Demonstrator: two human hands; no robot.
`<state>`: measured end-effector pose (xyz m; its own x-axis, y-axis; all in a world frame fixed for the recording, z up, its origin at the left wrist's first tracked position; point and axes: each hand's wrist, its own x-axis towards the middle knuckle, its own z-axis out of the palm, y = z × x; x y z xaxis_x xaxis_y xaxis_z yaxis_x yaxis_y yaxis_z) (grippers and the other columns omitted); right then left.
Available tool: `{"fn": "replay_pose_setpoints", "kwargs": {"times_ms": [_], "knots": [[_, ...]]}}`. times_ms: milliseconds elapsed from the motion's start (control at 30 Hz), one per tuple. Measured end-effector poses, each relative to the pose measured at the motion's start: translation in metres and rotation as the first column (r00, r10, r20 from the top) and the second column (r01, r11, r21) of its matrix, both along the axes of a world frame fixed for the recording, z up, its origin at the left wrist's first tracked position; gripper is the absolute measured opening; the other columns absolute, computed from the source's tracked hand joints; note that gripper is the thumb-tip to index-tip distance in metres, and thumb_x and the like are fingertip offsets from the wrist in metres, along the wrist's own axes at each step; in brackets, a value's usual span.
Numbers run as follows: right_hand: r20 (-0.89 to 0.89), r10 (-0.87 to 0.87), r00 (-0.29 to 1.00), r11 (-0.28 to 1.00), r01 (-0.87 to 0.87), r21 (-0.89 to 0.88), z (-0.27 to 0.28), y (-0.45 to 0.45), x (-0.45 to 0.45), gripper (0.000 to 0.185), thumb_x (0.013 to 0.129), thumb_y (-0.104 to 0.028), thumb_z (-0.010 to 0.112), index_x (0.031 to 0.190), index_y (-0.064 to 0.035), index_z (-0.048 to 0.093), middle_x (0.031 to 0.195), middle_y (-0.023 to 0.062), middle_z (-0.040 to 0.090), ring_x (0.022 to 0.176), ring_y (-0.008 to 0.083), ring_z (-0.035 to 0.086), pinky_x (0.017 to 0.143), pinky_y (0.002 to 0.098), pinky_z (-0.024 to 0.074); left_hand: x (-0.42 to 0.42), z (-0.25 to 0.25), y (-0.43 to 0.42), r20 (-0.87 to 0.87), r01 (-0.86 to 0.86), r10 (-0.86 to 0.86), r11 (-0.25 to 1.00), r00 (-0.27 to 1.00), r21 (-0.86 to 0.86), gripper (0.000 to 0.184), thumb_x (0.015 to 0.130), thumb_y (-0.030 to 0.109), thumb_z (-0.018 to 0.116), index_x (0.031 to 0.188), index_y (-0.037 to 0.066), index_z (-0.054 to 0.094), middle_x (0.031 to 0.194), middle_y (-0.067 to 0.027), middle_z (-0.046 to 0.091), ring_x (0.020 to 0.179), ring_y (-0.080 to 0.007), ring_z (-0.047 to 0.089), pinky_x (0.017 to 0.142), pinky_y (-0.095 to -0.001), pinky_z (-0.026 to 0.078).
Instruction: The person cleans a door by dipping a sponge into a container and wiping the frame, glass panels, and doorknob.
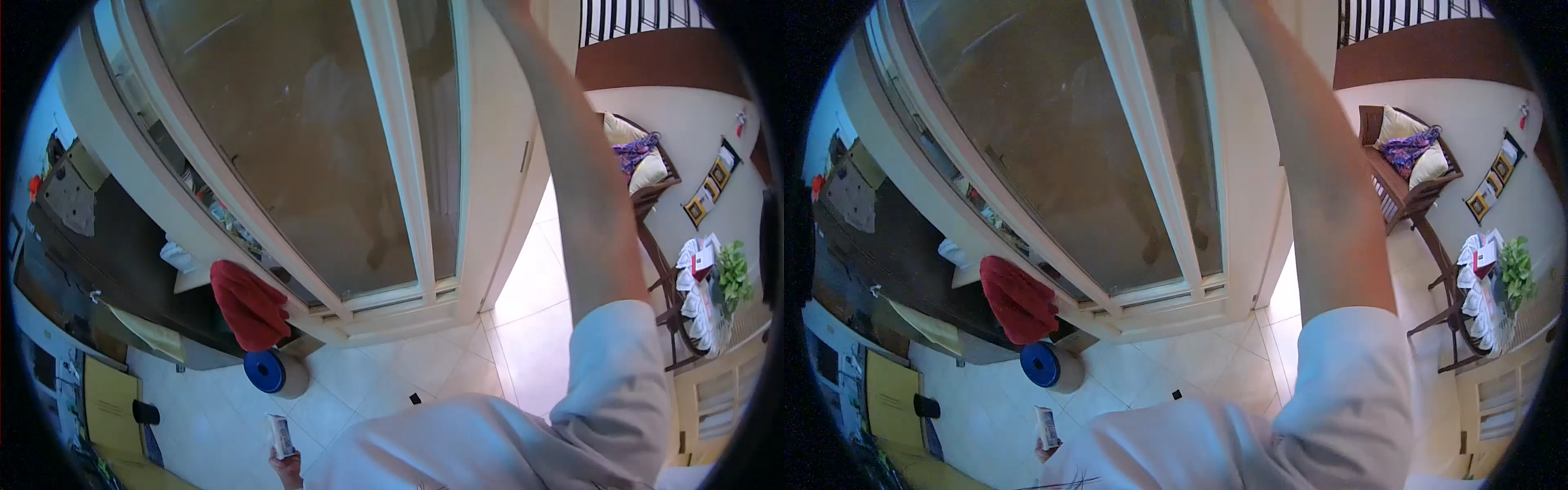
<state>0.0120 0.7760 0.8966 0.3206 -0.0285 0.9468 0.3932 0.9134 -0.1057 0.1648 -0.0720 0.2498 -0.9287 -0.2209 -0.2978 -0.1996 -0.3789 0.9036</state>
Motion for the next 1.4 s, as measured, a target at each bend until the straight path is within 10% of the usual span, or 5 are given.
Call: {"fn": "replay_pose_setpoints", "kwargs": {"times_ms": [433, 600, 900, 1267, 1400], "knots": [[0.629, 0.422, 0.653, 0.793, 0.071, -0.605, -0.56, -0.044, 0.102, 0.027, 0.071, -0.007, 0.056, 0.097, -0.0103, 0.051, 0.092, 0.0146, 0.05, 0.086, 0.0339, 0.051, 0.077, 0.0457, 0.0407, -0.007, 0.025, -0.056, 0.269, -0.366, 0.266, 0.811, 0.926, 0.456, 0.037, 0.083, 0.033, 0.049, 0.111, 0.009, 0.052, 0.094, -0.0078, 0.061, 0.075, -0.0235, 0.057, 0.059, -0.0356, 0.045], [-0.575, 0.609, 0.547, -0.565, -0.21, -0.798, -0.635, -0.055, 0.154, 0.03, 0.074, 0.001, 0.046, 0.102, -0.0061, 0.051, 0.077, 0.0104, 0.056, 0.07, 0.0235, 0.058, 0.063, 0.0345, 0.0484, 0.034, 0.059, -0.132, -0.095, -0.079, 0.139, 0.879, 0.986, 0.47, 0.037, 0.085, 0.031, 0.047, 0.111, 0.005, 0.052, 0.097, -0.0128, 0.061, 0.074, -0.0275, 0.059, 0.061, -0.0385, 0.048], [0.185, 0.722, 0.667, 0.256, -0.008, -0.967, -0.72, -0.146, 0.092, 0.033, 0.072, 0.001, 0.055, 0.104, -0.0062, 0.052, 0.091, 0.0147, 0.056, 0.084, 0.0263, 0.056, 0.074, 0.035, 0.0452, 0.204, 0.089, -0.202, 0.206, -0.51, 0.469, 0.826, 0.859, 0.242, 0.044, 0.075, 0.016, 0.063, 0.114, 0.005, 0.046, 0.109, -0.0099, 0.054, 0.091, -0.0245, 0.056, 0.071, -0.0351, 0.048], [-0.491, 0.538, 0.685, -0.221, -0.448, -0.866, -0.776, -0.214, 0.004, 0.046, 0.061, 0.002, 0.063, 0.102, -0.0058, 0.044, 0.098, 0.0176, 0.048, 0.099, 0.0357, 0.043, 0.087, 0.0406, 0.0346, 0.159, 0.091, -0.205, 0.375, -0.548, 0.53, 0.834, 0.76, -0.068, 0.042, 0.076, 0.018, 0.061, 0.114, 0.006, 0.046, 0.107, -0.0103, 0.054, 0.09, -0.0253, 0.056, 0.071, -0.0356, 0.048], [0.299, 0.71, 0.638, 0.437, -0.065, -0.897, -0.744, -0.265, -0.011, 0.045, 0.061, 0.005, 0.06, 0.103, -0.0038, 0.047, 0.101, 0.0189, 0.047, 0.1, 0.0357, 0.042, 0.088, 0.043, 0.0338, 0.153, 0.072, -0.215, 0.399, -0.546, 0.526, 0.834, 0.751, -0.073, 0.041, 0.076, 0.018, 0.06, 0.114, 0.006, 0.047, 0.107, -0.0104, 0.055, 0.089, -0.0255, 0.056, 0.071, -0.0357, 0.048]]}}
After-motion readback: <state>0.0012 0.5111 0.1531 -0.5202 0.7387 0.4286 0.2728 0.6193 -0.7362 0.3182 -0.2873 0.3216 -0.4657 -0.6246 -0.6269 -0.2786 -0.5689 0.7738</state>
